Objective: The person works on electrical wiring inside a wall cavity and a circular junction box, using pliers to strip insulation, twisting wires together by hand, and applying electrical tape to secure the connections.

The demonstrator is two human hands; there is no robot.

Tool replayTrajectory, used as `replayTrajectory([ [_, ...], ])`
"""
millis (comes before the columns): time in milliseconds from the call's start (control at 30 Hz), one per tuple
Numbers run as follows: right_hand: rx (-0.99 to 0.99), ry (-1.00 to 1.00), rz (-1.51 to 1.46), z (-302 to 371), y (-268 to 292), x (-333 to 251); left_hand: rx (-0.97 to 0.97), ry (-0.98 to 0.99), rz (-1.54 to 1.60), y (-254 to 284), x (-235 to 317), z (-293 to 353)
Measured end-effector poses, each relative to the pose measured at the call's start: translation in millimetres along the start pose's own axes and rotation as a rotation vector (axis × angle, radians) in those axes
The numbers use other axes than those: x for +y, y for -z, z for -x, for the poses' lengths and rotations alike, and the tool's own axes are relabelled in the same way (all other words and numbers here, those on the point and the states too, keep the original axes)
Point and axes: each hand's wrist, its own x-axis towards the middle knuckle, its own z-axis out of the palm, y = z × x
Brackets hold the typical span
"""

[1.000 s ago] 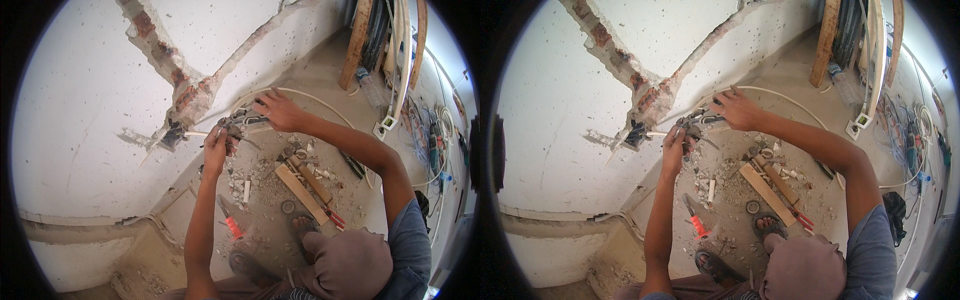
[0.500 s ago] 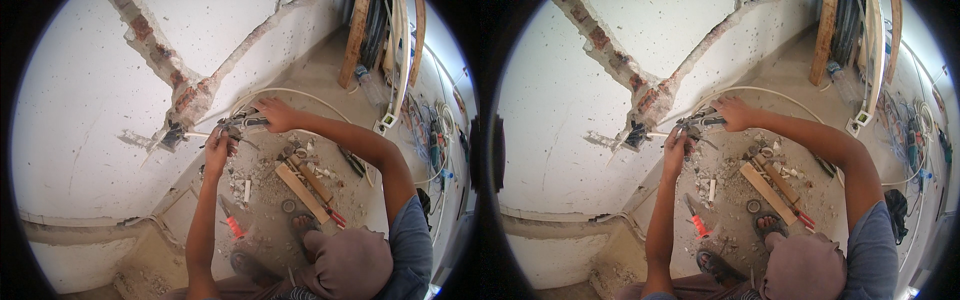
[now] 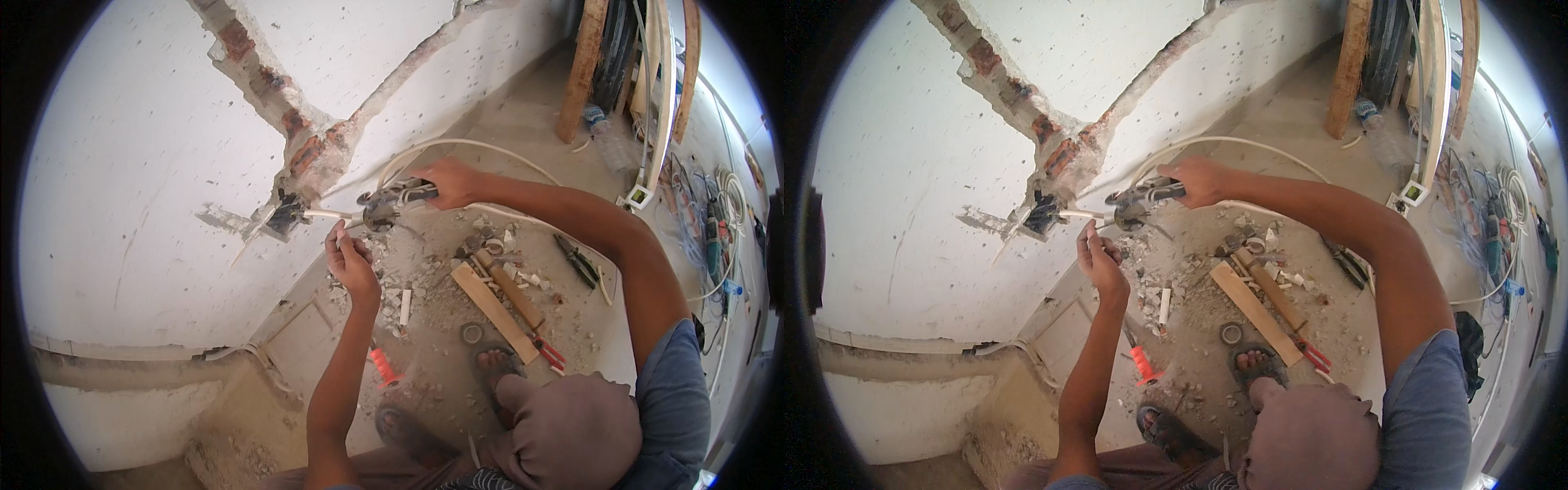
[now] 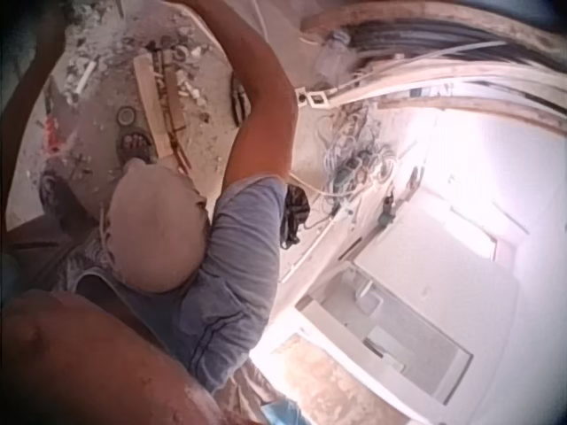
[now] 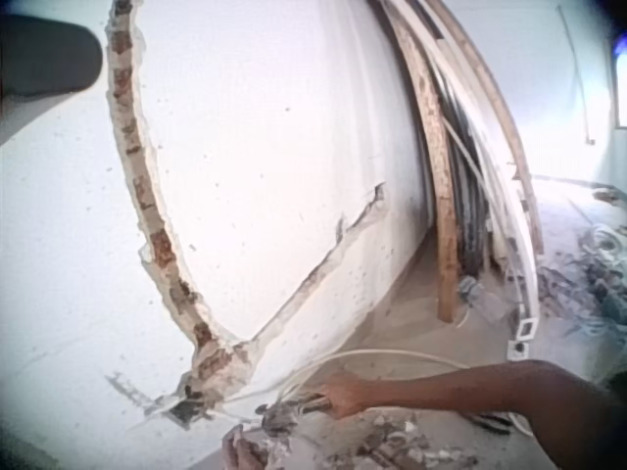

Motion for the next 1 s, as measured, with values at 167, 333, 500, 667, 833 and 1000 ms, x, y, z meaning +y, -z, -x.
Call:
replayTrajectory([
  [167,0.341,-0.109,-0.224,73,-8,12,-0.046,-0.064,-0.023,10,6,5],
  [333,0.278,-0.529,-0.166,229,-61,29,-0.054,-0.091,-0.11,31,5,18],
  [500,0.155,-0.762,0.018,376,-143,54,-0.19,-0.117,-0.227,24,-6,34],
  [667,0.251,-0.493,0.304,347,-121,42,-0.268,-0.235,-0.351,15,-5,41],
  [833,0.092,-0.345,-0.213,221,-125,13,-0.288,-0.304,-0.457,3,3,41],
  [1000,-0.316,0.3,-0.025,195,-200,-36,-0.401,-0.466,-0.692,26,-2,51],
])
